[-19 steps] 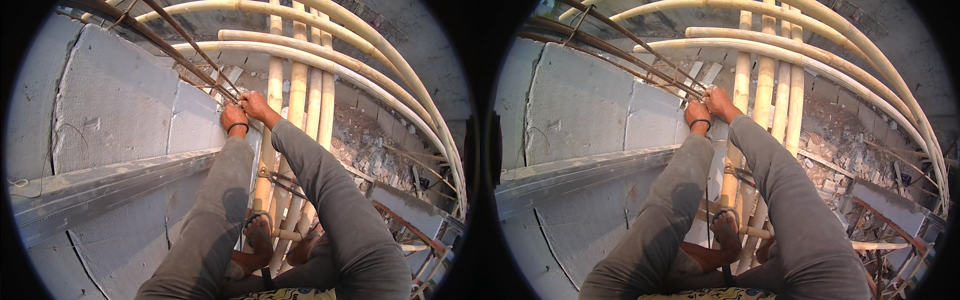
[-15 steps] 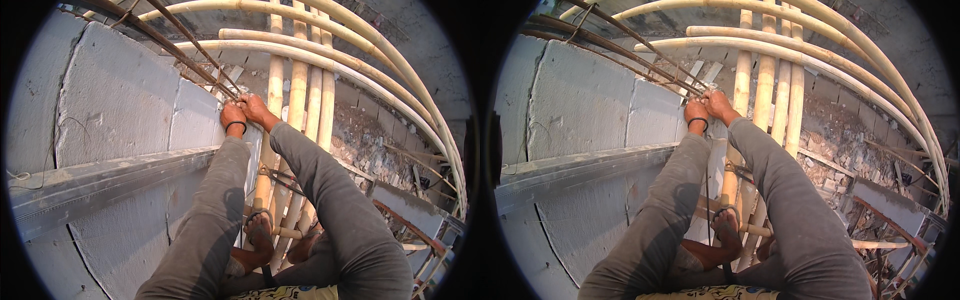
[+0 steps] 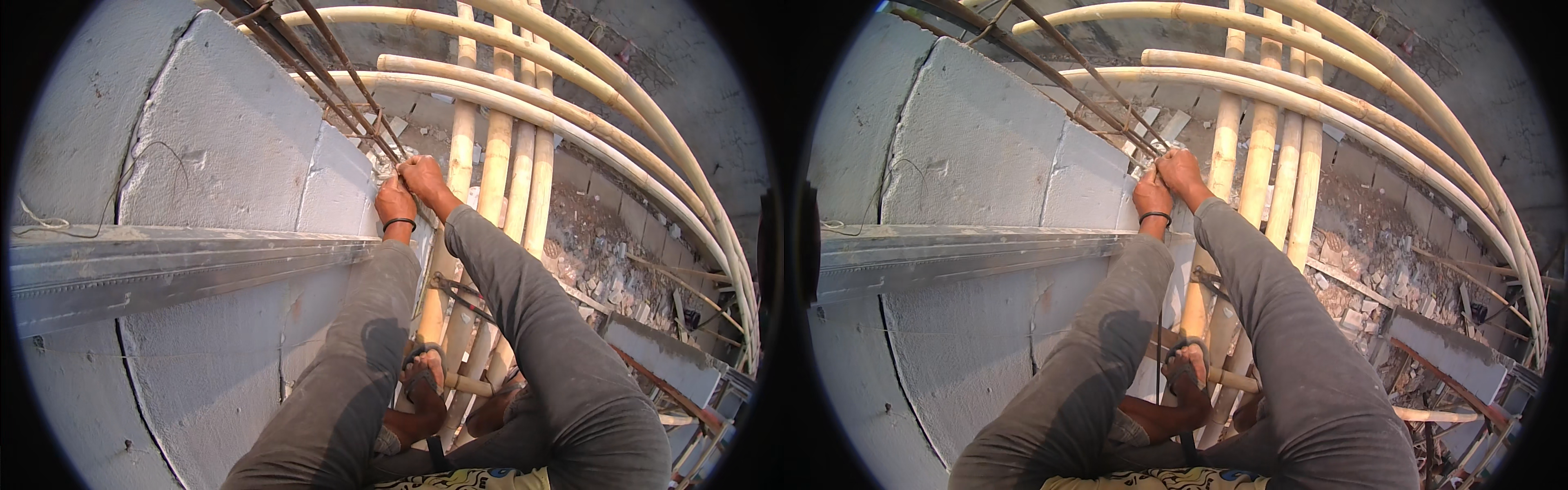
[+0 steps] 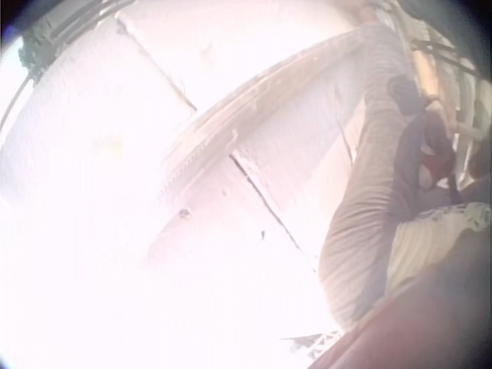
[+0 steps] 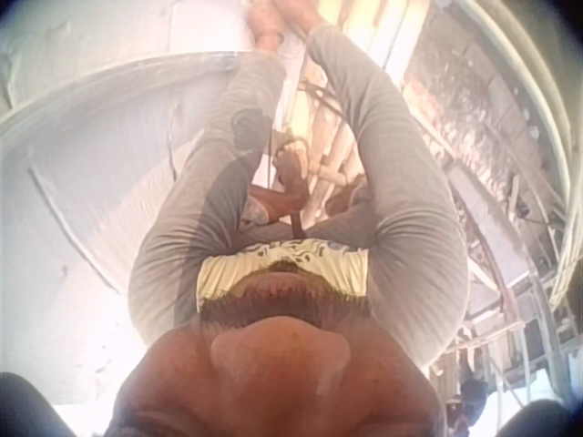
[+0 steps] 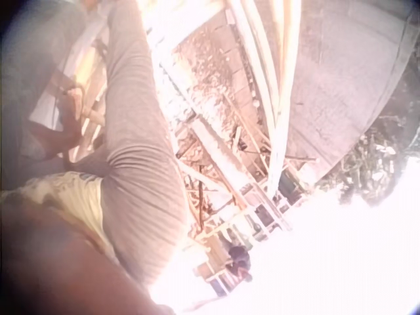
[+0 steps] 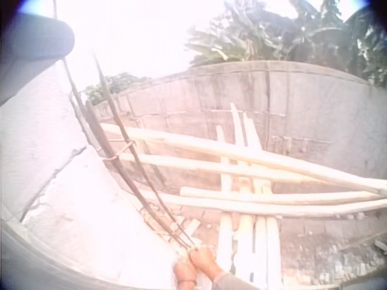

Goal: The person ties pieces of thin wire around a bundle of rebar and bamboo scaffolding using a pair of pliers and their hands.

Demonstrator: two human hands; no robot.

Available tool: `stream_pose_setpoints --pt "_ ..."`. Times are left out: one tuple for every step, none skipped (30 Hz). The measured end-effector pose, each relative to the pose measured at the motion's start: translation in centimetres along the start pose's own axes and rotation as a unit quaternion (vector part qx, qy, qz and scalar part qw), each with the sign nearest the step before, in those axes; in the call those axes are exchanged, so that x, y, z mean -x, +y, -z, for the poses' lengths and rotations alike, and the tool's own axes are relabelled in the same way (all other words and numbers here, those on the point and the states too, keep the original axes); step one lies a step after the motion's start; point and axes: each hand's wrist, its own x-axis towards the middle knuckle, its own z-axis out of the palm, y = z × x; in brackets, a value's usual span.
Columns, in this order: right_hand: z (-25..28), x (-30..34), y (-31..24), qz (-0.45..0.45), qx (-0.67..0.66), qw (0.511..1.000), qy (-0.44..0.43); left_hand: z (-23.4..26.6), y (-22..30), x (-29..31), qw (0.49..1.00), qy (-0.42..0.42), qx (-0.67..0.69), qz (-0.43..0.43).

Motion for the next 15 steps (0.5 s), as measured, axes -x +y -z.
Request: stream_pose_setpoints --pt "0.1 0.0 -0.3 0.009 0.021 1.0 -0.001 -0.2 -0.3 0.2 1.0 -0.014 0.021 0.014" --pt "0.2 0.0 -0.7 0.017 0.035 0.999 -0.006 -0.4 -0.5 0.3 0.998 -0.01 0.059 0.013" --pt "0.2 0.0 -1.1 0.005 0.054 0.998 -0.015 -0.6 -0.8 0.5 0.996 -0.01 0.087 0.025" --pt "0.2 0.1 -1.5 0.037 0.104 0.994 0.003 -0.8 -0.9 0.6 0.992 -0.029 0.116 0.05" --pt "0.3 0.1 -2.0 0.047 0.159 0.986 0.016 -1.0 -0.9 0.7 0.99 -0.005 0.134 0.038" --pt "0.2 0.2 -2.4 0.058 0.214 0.975 0.028 -1.1 -0.9 0.8 0.987 0.0 0.153 0.041" --pt "0.2 0.3 -2.9 0.057 0.228 0.972 0.029 -1.2 -0.9 0.8 0.985 0.002 0.163 0.064" --pt "0.2 0.3 -3.3 0.058 0.242 0.968 0.03 -1.3 -0.8 0.8 0.984 0.001 0.168 0.063" --pt "0.2 0.4 -3.6 0.063 0.256 0.964 0.033 -1.4 -0.7 0.7 0.983 -0.003 0.164 0.081" --pt "0.3 0.4 -3.8 0.073 0.278 0.958 0.015 -1.4 -0.6 0.6 0.982 0.007 0.155 0.107" --pt "0.4 0.4 -4.0 0.086 0.299 0.95 0.002 -1.6 -0.4 0.5 0.972 0.044 0.207 0.103" --pt "0.7 0.3 -4.1 0.1 0.32 0.942 -0.011 -1.6 -0.4 0.3 0.948 0.03 0.28 0.149" --pt "0.8 0.2 -4.1 0.097 0.345 0.933 -0.032 -1.5 -0.5 0.3 0.917 0.018 0.353 0.183" --pt "1.2 0.1 -4.0 0.127 0.351 0.926 -0.059 -1.5 -0.6 0.3 0.875 -0.007 0.426 0.231" --pt "1.5 -0.1 -3.9 0.161 0.373 0.911 -0.075 -1.5 -0.6 0.3 0.852 -0.009 0.469 0.233"
